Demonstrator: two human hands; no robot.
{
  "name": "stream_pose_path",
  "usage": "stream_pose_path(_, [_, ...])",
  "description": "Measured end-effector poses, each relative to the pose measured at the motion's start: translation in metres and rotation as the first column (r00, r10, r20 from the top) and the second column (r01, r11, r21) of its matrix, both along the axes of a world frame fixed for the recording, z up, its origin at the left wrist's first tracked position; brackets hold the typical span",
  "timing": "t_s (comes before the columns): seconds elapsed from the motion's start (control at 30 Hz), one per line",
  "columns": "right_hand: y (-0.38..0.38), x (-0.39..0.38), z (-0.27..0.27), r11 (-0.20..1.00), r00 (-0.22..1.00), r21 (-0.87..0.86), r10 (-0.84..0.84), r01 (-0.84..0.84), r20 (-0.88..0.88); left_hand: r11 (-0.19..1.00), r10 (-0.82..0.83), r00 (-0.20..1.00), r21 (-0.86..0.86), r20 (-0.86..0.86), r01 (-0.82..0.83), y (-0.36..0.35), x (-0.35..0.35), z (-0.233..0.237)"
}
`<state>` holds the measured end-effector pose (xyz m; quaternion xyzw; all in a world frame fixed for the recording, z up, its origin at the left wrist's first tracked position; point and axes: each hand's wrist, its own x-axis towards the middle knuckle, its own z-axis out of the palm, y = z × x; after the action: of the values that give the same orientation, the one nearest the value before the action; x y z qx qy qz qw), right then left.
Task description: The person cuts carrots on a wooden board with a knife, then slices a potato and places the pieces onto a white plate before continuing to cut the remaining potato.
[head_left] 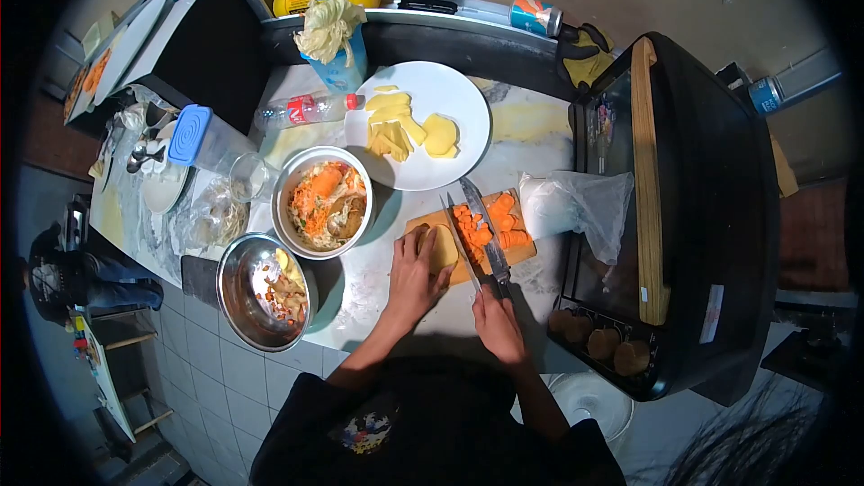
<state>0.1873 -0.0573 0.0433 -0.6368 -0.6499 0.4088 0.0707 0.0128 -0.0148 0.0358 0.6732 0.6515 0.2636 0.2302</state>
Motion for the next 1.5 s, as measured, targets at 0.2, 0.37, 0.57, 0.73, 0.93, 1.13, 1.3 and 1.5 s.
stream_pose_path(0.2, [-0.006,0.003,0.001,0.996,0.998,0.074,-0.055,0.056,-0.006,1.000,-0.006,1.000,-0.007,0.010,0.006,-0.001,0.000,0.000])
stream_pose_path(0.37, [-0.007,0.002,0.002,0.998,0.999,-0.048,-0.039,0.040,0.019,0.999,-0.003,1.000,0.040,-0.028,0.004,-0.004,0.002,0.003])
stream_pose_path(0.57, [-0.004,-0.003,0.009,0.999,1.000,-0.035,-0.023,0.024,0.016,0.999,-0.009,1.000,0.042,-0.013,0.009,-0.004,0.001,0.003])
stream_pose_path(0.73, [-0.005,0.001,-0.002,0.982,0.973,-0.113,-0.167,0.150,-0.160,1.000,0.001,1.000,0.028,0.002,-0.001,-0.003,0.003,0.003])
stream_pose_path(0.93, [-0.009,-0.003,0.018,0.997,0.998,-0.046,-0.055,0.054,-0.015,0.998,-0.037,0.998,0.050,-0.054,0.040,-0.002,0.003,0.006])
stream_pose_path(1.13, [-0.014,-0.005,0.007,0.963,0.976,0.265,0.097,-0.043,-0.194,0.991,-0.088,0.987,0.090,-0.135,0.100,-0.002,0.004,-0.002])
stream_pose_path(1.3, [-0.014,-0.005,0.001,0.978,0.986,0.189,0.110,-0.085,-0.129,0.986,-0.091,0.984,0.122,-0.155,0.111,-0.003,0.005,-0.004])
stream_pose_path(1.5, [-0.010,-0.006,0.009,0.969,0.985,0.175,0.170,-0.172,0.030,0.986,-0.093,0.981,0.125,-0.168,0.115,-0.002,0.005,-0.005])
